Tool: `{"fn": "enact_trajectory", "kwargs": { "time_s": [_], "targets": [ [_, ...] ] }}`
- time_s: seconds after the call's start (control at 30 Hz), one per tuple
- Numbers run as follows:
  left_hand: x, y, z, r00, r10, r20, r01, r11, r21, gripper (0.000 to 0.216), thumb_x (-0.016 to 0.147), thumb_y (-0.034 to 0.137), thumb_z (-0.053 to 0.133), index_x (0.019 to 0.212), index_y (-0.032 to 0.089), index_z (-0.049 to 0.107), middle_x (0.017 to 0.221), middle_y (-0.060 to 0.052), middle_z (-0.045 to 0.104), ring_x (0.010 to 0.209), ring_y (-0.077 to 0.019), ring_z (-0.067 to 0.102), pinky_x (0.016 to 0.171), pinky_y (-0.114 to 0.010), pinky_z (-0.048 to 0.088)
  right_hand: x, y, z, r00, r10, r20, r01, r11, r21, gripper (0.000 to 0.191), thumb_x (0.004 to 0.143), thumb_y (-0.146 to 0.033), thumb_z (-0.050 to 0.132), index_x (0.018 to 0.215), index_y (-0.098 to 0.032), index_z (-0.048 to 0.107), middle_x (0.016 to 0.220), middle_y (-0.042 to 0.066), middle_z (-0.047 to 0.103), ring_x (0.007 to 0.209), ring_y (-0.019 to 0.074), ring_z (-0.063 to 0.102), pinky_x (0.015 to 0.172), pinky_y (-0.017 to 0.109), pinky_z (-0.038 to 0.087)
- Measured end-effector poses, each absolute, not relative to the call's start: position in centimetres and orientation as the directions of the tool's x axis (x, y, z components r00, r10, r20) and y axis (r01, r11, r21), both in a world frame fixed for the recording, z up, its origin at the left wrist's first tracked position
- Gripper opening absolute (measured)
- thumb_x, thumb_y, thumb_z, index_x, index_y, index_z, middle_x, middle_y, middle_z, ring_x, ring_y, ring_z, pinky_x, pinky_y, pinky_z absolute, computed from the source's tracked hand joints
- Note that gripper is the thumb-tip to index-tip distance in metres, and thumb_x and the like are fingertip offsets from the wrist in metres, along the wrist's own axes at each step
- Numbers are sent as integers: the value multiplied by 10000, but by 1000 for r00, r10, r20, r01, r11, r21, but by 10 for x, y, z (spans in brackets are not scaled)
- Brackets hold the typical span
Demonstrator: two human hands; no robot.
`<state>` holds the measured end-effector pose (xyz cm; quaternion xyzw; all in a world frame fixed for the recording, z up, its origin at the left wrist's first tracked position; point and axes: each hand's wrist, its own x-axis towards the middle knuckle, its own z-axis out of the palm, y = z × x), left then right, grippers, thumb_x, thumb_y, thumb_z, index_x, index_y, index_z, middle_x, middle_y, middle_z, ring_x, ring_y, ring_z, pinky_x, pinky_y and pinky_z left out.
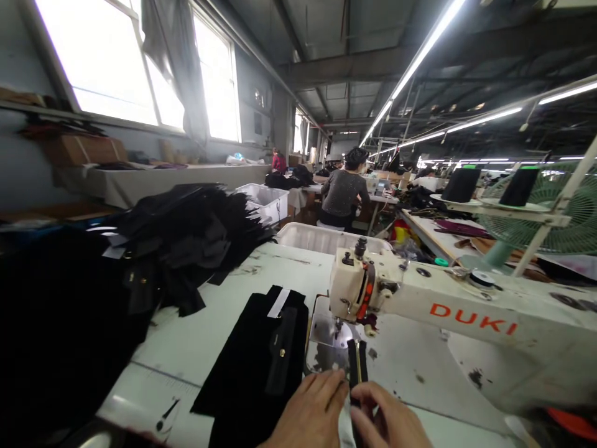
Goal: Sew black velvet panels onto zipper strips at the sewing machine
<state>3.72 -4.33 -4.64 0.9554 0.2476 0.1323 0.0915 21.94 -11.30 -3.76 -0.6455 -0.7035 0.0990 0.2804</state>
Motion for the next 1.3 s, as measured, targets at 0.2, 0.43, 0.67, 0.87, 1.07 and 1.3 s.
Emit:
{"fn": "enact_trajectory", "kwargs": {
  "time_s": [0.2, 0.43, 0.67, 0.87, 1.07, 1.3],
  "targets": [
    [22, -45, -22, 868, 442, 228, 407, -894, 186, 401, 922, 163, 512, 1319, 149, 568, 1341, -123, 609, 1196, -286, 595, 1001, -385, 504, 261, -90, -43, -282, 826, 488, 894, 411, -179, 380, 929, -176, 467, 1252, -316, 612, 1231, 60, 649, 1105, 207, 631, 912, 326, 536],
    [-9, 61, 44, 738, 654, 166, 582, -741, 334, 415, 915, 125, 555, 1326, 183, 552, 1383, -109, 549, 1295, -273, 482, 1109, -439, 348, 247, -72, -46, -406, 791, 458, 852, 508, -122, 376, 948, -228, 504, 1317, -269, 562, 1269, 64, 632, 1154, 192, 611, 962, 291, 523],
    [-1, 108, 19, 803, 592, 66, 508, -739, 442, 187, 868, 239, 704, 1021, 139, 662, 1074, -72, 645, 1077, -258, 588, 950, -454, 454, 240, -68, -37, -405, 769, 495, 850, 516, -105, 349, 940, -165, 476, 1263, -234, 587, 1129, 59, 677, 1062, 153, 649, 921, 235, 536],
    [21, 72, 15, 779, 626, 45, 486, -647, 588, 108, 888, 258, 666, 955, 174, 681, 940, -10, 673, 887, -185, 653, 809, -288, 525, 232, -72, -27, -444, 674, 590, 856, 514, 56, 316, 979, -188, 384, 1186, -205, 623, 1082, 84, 694, 989, 175, 688, 826, 252, 579],
    [27, 26, 13, 703, 684, 192, 530, -685, 500, 569, 802, 124, 706, 1336, 202, 525, 1432, -116, 469, 1365, -327, 368, 1152, -522, 287, 234, -69, -32, -464, 556, 690, 855, 484, 185, 343, 1026, -251, 331, 1084, -195, 665, 1024, 40, 734, 914, 154, 707, 824, 213, 565],
    [4, -4, -25, 913, 379, 155, 330, -905, 268, 721, 909, 359, 644, 1520, 204, 294, 1543, -178, 353, 1410, -392, 337, 1113, -651, 270, 235, -69, -42, -503, 524, 687, 837, 492, 238, 307, 1013, -240, 372, 1052, -206, 674, 996, 13, 748, 879, 146, 718, 821, 213, 571]
  ]
}}
